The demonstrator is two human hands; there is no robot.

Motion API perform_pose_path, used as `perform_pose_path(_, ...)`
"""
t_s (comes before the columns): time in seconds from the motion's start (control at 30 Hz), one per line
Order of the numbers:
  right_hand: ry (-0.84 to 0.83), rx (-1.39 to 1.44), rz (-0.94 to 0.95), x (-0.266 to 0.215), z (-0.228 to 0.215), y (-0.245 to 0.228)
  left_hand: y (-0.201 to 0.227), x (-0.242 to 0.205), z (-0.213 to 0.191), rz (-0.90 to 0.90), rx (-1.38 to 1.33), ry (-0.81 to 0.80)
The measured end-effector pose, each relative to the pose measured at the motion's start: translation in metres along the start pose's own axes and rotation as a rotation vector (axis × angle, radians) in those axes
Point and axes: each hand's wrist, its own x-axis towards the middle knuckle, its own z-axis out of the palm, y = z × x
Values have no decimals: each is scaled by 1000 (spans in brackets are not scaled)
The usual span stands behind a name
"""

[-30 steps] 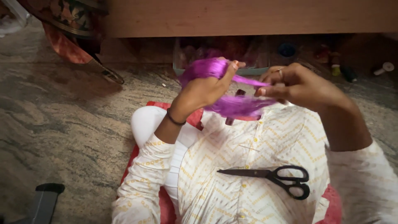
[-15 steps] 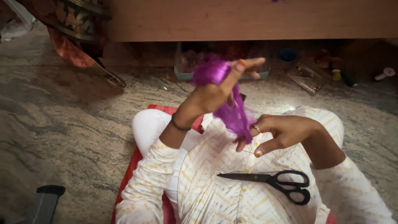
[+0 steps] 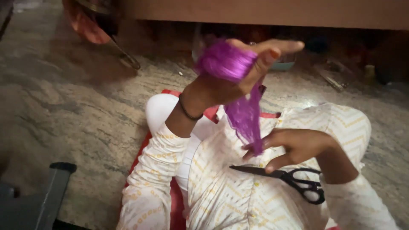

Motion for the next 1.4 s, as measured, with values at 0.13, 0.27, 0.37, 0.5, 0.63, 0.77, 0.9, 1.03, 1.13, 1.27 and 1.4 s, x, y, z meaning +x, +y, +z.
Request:
perform_pose_path(0.13, 131, 160, -112, -8, 9, 18, -3, -3, -3, 99, 114, -7)
perform_pose_path(0.27, 29, 108, 7, -4, 14, 42, 8, 6, -16, -53, 257, -3)
perform_pose_path(0.37, 83, 175, -27, -5, 20, 54, -1, 4, -13, 7, 299, 41)
perform_pose_path(0.5, 65, 135, 81, -4, 23, 59, -16, 9, -16, 65, 330, 44)
perform_pose_path(0.63, 234, 157, 125, -4, 34, 75, -13, 9, -19, 79, 345, 39)
perform_pose_path(0.77, 169, -184, 445, -33, 23, 106, -8, 10, -23, 1, 336, 98)
perform_pose_path(0.9, 1271, 397, 255, -37, -3, 66, -19, 10, -4, -68, 471, 60)
perform_pose_path(1.03, 1332, 384, -87, 15, -22, 29, -67, 16, 27, 290, 538, 79)
perform_pose_path(1.13, 1098, 812, -471, 37, -19, 44, -72, 13, 30, 153, 637, 84)
perform_pose_path(1.27, 1134, 970, -328, 23, -1, 92, -70, 11, 11, -173, 628, 517)
perform_pose_path(1.4, 1086, 1158, -171, -12, 20, 143, -98, 5, -12, -245, 560, 877)
